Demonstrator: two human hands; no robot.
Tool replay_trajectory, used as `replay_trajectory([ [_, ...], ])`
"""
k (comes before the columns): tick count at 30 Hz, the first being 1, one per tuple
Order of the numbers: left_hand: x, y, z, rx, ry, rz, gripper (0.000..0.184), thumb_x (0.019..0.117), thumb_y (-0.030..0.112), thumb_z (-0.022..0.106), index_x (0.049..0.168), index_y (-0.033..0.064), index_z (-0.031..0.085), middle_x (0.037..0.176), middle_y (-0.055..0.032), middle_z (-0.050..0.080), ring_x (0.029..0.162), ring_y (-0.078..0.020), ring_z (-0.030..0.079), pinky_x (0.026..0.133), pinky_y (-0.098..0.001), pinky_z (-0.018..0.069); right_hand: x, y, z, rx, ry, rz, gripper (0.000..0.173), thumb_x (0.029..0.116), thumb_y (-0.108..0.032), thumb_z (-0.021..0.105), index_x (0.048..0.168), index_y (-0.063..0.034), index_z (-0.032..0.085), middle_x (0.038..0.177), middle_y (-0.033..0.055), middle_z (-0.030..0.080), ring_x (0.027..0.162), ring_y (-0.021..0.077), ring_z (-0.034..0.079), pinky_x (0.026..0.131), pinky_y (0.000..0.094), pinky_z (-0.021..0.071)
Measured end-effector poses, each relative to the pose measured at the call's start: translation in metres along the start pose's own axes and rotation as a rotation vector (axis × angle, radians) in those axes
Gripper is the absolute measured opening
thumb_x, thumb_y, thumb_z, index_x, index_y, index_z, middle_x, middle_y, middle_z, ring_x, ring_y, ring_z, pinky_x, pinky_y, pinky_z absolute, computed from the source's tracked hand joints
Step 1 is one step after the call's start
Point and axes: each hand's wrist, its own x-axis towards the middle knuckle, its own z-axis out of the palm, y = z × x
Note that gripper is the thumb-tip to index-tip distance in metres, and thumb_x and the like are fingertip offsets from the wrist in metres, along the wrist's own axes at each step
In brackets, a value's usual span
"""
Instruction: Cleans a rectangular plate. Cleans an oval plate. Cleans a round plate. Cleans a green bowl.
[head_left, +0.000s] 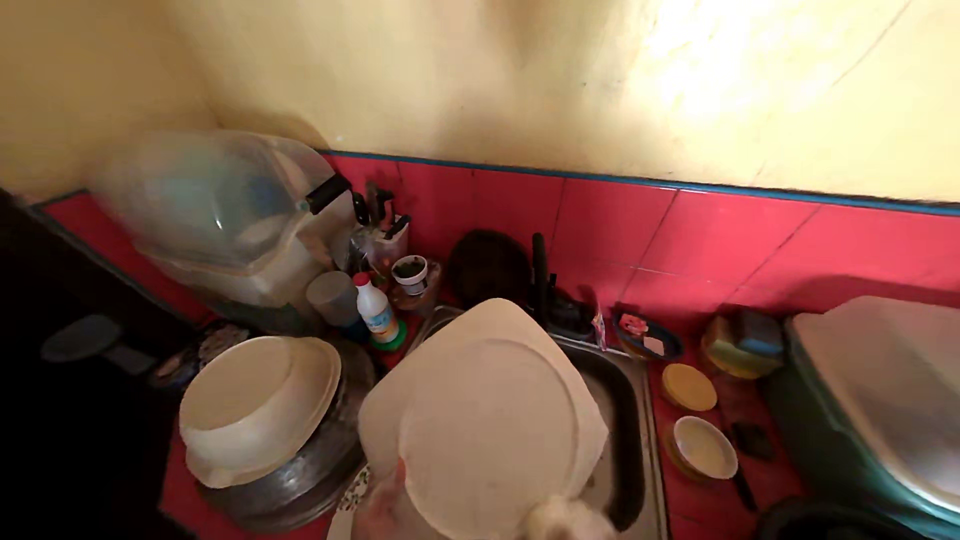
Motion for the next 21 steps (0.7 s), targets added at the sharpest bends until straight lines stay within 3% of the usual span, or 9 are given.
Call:
replay_trajectory([
  [3,-0.006,0.010,-0.010,0.096,-0.099,0.050,0.013,0.0878,0.012,0.068,0.089,0.0233,0.074,0.085,0.0048,0.077,0.082,-0.0053,0.074,0.076,-0.0276,0.0618,0.029,0.037,-0.009,0.291,0.172,0.450,0.038,0.0993,-0.030,0.059,0.107,0.0063,0.065,0.094,0.0093,0.072,0.086,0.0063,0.069,0.078,0.0236,0.0586],
  [6,-0.014,0.012,-0.020,0.392,-0.463,0.073,0.035,0.0913,0.012,0.073,0.122,0.0274,0.069,0.113,0.0163,0.074,0.106,0.0054,0.067,0.096,-0.0185,0.0547,0.067,0.059,-0.028,0.535,0.190,0.691,0.037,0.0983,-0.027,0.055,0.117,0.0044,0.062,0.098,0.0038,0.069,0.085,-0.0001,0.064,0.076,0.0214,0.0559],
  [8,-0.018,0.014,-0.007,0.747,-0.641,0.027,0.035,0.0902,0.006,0.073,0.123,0.0029,0.061,0.110,0.0086,0.071,0.105,0.0043,0.065,0.095,-0.0203,0.0543,0.074,0.073,-0.033,0.642,0.206,0.747,0.038,0.0965,-0.020,0.052,0.124,0.0060,0.059,0.107,0.0041,0.068,0.093,-0.0006,0.063,0.082,0.0210,0.0544],
  [10,-0.018,0.002,0.013,1.005,-0.882,0.044,0.035,0.0932,0.006,0.068,0.123,-0.0106,0.063,0.112,-0.0115,0.072,0.106,-0.0096,0.067,0.098,-0.0299,0.0535,0.077,0.080,-0.039,0.681,0.199,0.794,0.032,0.0959,-0.017,0.048,0.117,0.0019,0.061,0.101,-0.0011,0.066,0.088,-0.0030,0.061,0.079,0.0181,0.0527],
  [12,-0.012,-0.025,0.014,1.207,-1.137,0.084,0.036,0.0984,0.009,0.063,0.132,-0.0049,0.063,0.126,-0.0187,0.069,0.114,-0.0269,0.069,0.101,-0.0461,0.0533,0.076,0.087,-0.044,0.735,0.171,0.897,0.025,0.0932,-0.012,0.049,0.110,0.0004,0.063,0.089,-0.0026,0.065,0.072,-0.0001,0.060,0.064,0.0186,0.0516],
  [14,-0.009,-0.056,0.008,1.359,-1.319,0.121,0.040,0.0970,0.004,0.060,0.137,0.0029,0.063,0.139,-0.0162,0.063,0.120,-0.0318,0.067,0.099,-0.0528,0.0543,0.072,0.100,-0.048,0.737,0.145,0.966,0.015,0.0937,-0.010,0.052,0.102,-0.0029,0.063,0.072,-0.0045,0.061,0.055,0.0022,0.054,0.050,0.0192,0.0470],
  [15,-0.010,-0.068,0.007,1.432,-1.378,0.128,0.043,0.0945,0.001,0.062,0.137,0.0049,0.063,0.141,-0.0163,0.061,0.121,-0.0348,0.066,0.096,-0.0562,0.0551,0.066,0.113,-0.050,0.696,0.120,0.970,0.017,0.0948,-0.014,0.056,0.106,-0.0033,0.064,0.072,-0.0034,0.061,0.055,0.0036,0.054,0.050,0.0210,0.0477],
  [18,-0.004,-0.092,0.017,1.602,-1.477,0.065,0.050,0.0905,-0.006,0.064,0.139,0.0071,0.062,0.148,-0.0165,0.056,0.132,-0.0419,0.056,0.099,-0.0620,0.0510,0.049,0.166,-0.063,0.385,0.035,0.877,0.037,0.0974,-0.031,0.059,0.118,-0.0011,0.067,0.099,0.0070,0.070,0.086,0.0123,0.067,0.077,0.0342,0.0578],
  [21,0.025,-0.129,0.011,1.632,-1.519,0.126,0.043,0.0930,-0.005,0.061,0.134,0.0081,0.066,0.148,-0.0150,0.056,0.138,-0.0416,0.050,0.107,-0.0603,0.0461,0.052,0.208,-0.091,-0.036,-0.055,0.888,0.033,0.0993,-0.019,0.063,0.121,0.0052,0.066,0.114,0.0251,0.069,0.107,0.0367,0.066,0.094,0.0557,0.0514],
])
